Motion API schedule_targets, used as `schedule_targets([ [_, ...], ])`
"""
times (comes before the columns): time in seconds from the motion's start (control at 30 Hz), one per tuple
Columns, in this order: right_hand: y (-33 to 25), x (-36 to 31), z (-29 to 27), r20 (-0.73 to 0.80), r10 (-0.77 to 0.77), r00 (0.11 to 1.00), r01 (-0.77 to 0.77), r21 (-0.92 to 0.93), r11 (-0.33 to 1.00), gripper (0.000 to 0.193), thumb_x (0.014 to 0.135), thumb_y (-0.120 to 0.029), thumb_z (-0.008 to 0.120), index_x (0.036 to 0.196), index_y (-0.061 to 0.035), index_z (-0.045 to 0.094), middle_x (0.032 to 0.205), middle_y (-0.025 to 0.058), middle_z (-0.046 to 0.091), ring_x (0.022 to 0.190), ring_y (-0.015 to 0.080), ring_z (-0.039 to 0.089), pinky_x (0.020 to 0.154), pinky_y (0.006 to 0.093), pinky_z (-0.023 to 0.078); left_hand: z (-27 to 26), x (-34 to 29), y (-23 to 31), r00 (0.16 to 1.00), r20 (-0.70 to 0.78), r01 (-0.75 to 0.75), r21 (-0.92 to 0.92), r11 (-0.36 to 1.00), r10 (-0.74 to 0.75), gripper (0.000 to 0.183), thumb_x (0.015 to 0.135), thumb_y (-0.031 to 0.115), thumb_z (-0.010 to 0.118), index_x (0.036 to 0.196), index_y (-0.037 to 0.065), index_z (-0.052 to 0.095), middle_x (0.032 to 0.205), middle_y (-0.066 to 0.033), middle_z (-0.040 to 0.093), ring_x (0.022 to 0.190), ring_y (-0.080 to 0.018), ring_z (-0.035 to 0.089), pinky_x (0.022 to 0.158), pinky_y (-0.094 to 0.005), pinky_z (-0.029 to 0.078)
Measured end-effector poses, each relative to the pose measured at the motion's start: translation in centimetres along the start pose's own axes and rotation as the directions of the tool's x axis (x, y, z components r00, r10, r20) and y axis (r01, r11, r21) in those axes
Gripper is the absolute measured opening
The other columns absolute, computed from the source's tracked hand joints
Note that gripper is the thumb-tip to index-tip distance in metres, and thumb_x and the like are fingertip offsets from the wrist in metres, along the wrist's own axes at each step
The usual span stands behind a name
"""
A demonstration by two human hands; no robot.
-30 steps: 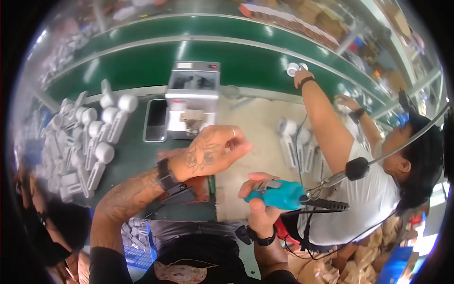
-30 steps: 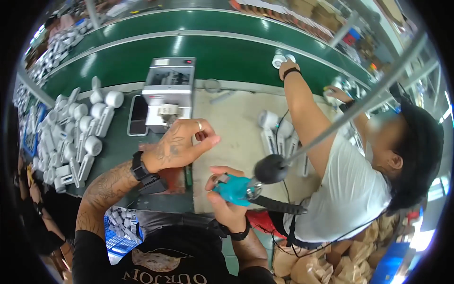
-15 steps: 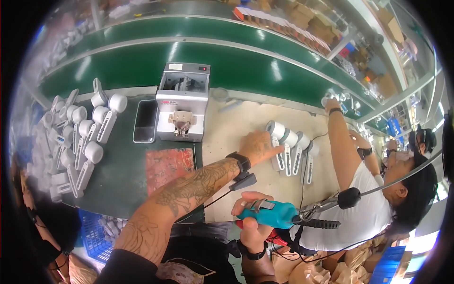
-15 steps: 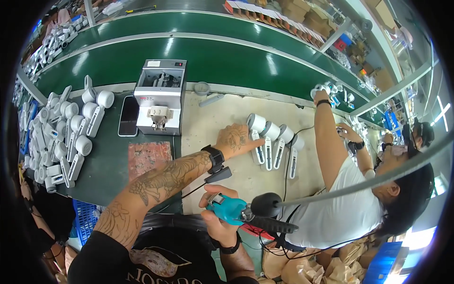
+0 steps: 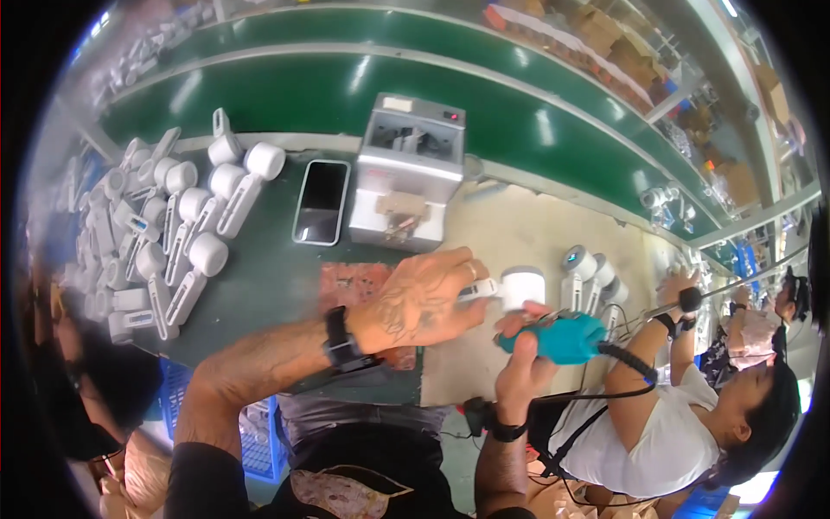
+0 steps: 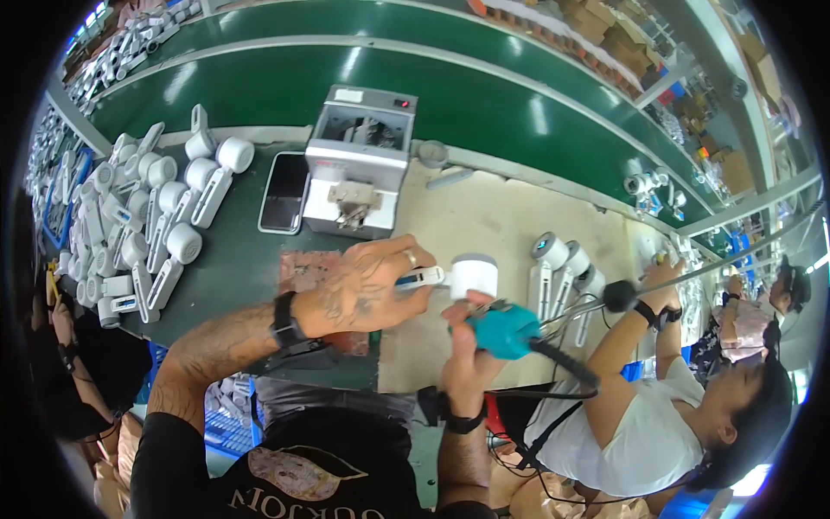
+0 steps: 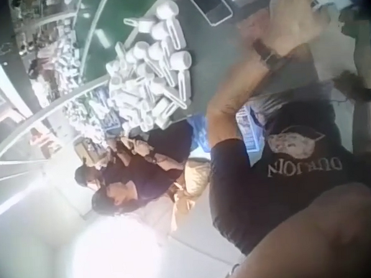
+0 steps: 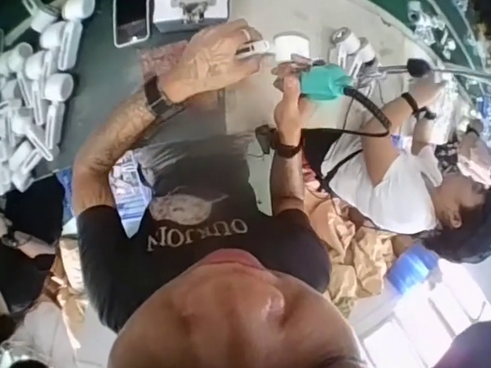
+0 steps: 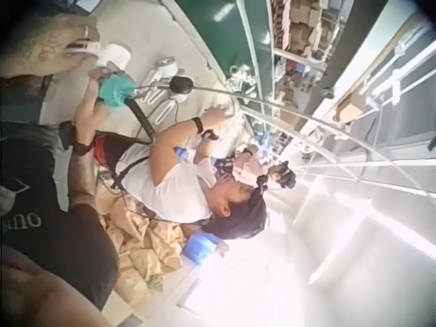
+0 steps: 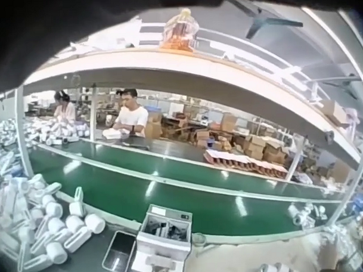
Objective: The person picks up a white plastic component, places it on a red block, and uses a teal power tool to drive a screw into it before setting it aside and repeating the process. They also briefly pick up a different component to inspect its internal circuitry.
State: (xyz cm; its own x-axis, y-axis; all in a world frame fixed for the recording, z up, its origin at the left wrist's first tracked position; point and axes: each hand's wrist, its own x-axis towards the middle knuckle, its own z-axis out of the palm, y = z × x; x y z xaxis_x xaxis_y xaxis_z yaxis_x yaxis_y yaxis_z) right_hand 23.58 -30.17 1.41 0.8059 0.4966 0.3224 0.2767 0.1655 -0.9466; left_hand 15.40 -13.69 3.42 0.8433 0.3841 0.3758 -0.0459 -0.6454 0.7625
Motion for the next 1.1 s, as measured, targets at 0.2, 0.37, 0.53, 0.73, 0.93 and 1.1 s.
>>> schedule_targets([
  [0.2, -2.7, 2.1, 2.2, 0.068, 0.000, 0.998, 0.000, 0.008, 1.000, 0.056, 0.097, -0.043, 0.059, 0.122, 0.0058, 0.048, 0.084, 0.0078, 0.057, 0.075, 0.0183, 0.056, 0.069, 0.0316, 0.047, -5.1, -4.3, -2.6, 0.995, 0.035, -0.093, 0.145, 0.985, 0.089, 0.022, 0.076, 0.014, 0.069, 0.094, 0.003, 0.062, 0.086, -0.0106, 0.057, 0.079, -0.0311, 0.061, 0.064, -0.0420, 0.051],
  [0.37, -5.8, 4.9, 5.9, 0.148, -0.178, 0.973, 0.129, 0.296, 0.946, 0.065, 0.097, -0.060, 0.049, 0.117, 0.0022, 0.050, 0.074, 0.0046, 0.048, 0.063, 0.0151, 0.046, 0.057, 0.0283, 0.039, -6.1, -4.7, -4.3, 0.988, 0.040, -0.152, 0.146, 0.977, 0.148, 0.022, 0.076, 0.011, 0.069, 0.094, 0.002, 0.062, 0.088, -0.0108, 0.058, 0.081, -0.0316, 0.059, 0.071, -0.0417, 0.051],
  [0.53, -5.8, 7.5, 11.1, 0.280, -0.234, 0.931, 0.109, 0.397, 0.911, 0.053, 0.097, -0.057, 0.052, 0.100, -0.0036, 0.050, 0.069, 0.0058, 0.049, 0.060, 0.0162, 0.047, 0.056, 0.0307, 0.040, -6.3, -4.9, -6.7, 0.983, 0.094, -0.166, 0.088, 0.982, 0.158, 0.028, 0.079, 0.019, 0.073, 0.102, 0.003, 0.066, 0.101, -0.0111, 0.059, 0.094, -0.0321, 0.057, 0.082, -0.0398, 0.051],
  [0.73, -3.1, 9.8, 16.3, 0.301, -0.196, 0.933, 0.125, 0.239, 0.963, 0.037, 0.101, -0.035, 0.057, 0.105, 0.0014, 0.053, 0.071, 0.0063, 0.051, 0.066, 0.0185, 0.054, 0.062, 0.0322, 0.046, -6.7, -6.8, -6.5, 0.982, 0.117, -0.165, 0.145, 0.976, 0.148, 0.041, 0.083, 0.033, 0.074, 0.112, 0.006, 0.064, 0.107, -0.0088, 0.057, 0.099, -0.0278, 0.055, 0.086, -0.0390, 0.049],
  [0.93, -0.6, 9.8, 16.8, 0.343, -0.180, 0.922, 0.086, 0.273, 0.958, 0.035, 0.102, -0.034, 0.055, 0.101, 0.0008, 0.053, 0.072, 0.0066, 0.054, 0.065, 0.0188, 0.056, 0.060, 0.0313, 0.046, -6.2, -6.7, -6.9, 0.978, 0.097, -0.197, 0.135, 0.971, 0.185, 0.042, 0.083, 0.032, 0.074, 0.113, 0.005, 0.064, 0.108, -0.0088, 0.057, 0.099, -0.0277, 0.055, 0.086, -0.0402, 0.048],
  [1.1, -2.3, 8.0, 16.0, 0.369, -0.067, 0.927, 0.014, 0.143, 0.990, 0.039, 0.100, -0.038, 0.057, 0.100, 0.0009, 0.053, 0.070, 0.0058, 0.053, 0.062, 0.0177, 0.054, 0.058, 0.0311, 0.045, -6.4, -6.8, -6.8, 0.980, 0.055, -0.198, 0.128, 0.972, 0.192, 0.039, 0.080, 0.028, 0.074, 0.105, 0.002, 0.061, 0.103, -0.0107, 0.056, 0.096, -0.0296, 0.055, 0.084, -0.0412, 0.048],
])
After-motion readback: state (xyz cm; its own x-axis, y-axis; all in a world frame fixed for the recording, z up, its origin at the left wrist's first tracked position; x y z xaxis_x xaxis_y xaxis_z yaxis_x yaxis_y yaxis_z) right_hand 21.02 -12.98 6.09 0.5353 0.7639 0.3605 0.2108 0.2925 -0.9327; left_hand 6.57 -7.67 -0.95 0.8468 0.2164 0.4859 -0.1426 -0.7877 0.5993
